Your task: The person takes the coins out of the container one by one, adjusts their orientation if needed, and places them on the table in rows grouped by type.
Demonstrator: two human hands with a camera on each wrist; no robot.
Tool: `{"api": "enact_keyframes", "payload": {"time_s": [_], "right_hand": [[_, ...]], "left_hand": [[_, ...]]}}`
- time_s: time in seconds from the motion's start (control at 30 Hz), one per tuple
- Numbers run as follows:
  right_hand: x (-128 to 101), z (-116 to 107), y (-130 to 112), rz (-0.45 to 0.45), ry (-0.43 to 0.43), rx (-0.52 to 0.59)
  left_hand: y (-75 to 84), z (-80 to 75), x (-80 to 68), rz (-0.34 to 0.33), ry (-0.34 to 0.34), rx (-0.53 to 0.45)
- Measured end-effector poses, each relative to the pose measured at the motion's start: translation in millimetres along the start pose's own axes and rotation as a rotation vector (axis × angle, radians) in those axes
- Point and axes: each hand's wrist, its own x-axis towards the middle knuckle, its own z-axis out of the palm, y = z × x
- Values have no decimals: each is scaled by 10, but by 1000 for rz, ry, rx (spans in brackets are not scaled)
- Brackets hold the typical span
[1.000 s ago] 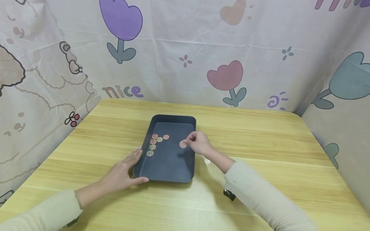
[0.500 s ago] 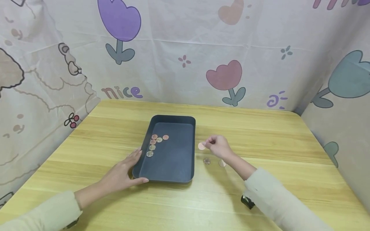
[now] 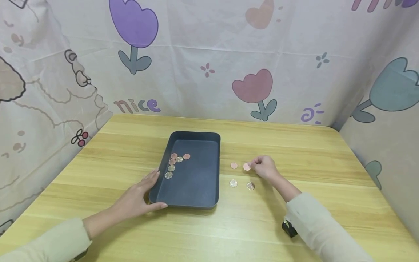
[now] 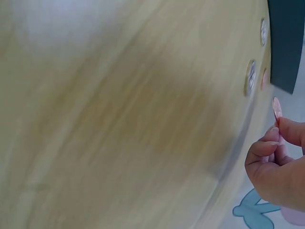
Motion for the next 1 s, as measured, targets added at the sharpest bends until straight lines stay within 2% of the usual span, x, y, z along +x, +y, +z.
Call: {"api": "enact_keyframes", "payload": {"time_s": [0.2,0.57,0.8,1.0], "right_hand": [[60,-23,55,17,-26,-44],[144,10,110,15,27,-155],[159,4,28,-85,103,-253],[99,-10,-196,-157,122,-209]], "left_hand": [[-2,4,-8,-7,-3,1],[2,5,-4,-10,-4,8],[-3,9,-3,-10,-3,0],[-1,3,-7,-7,-2,3]]}}
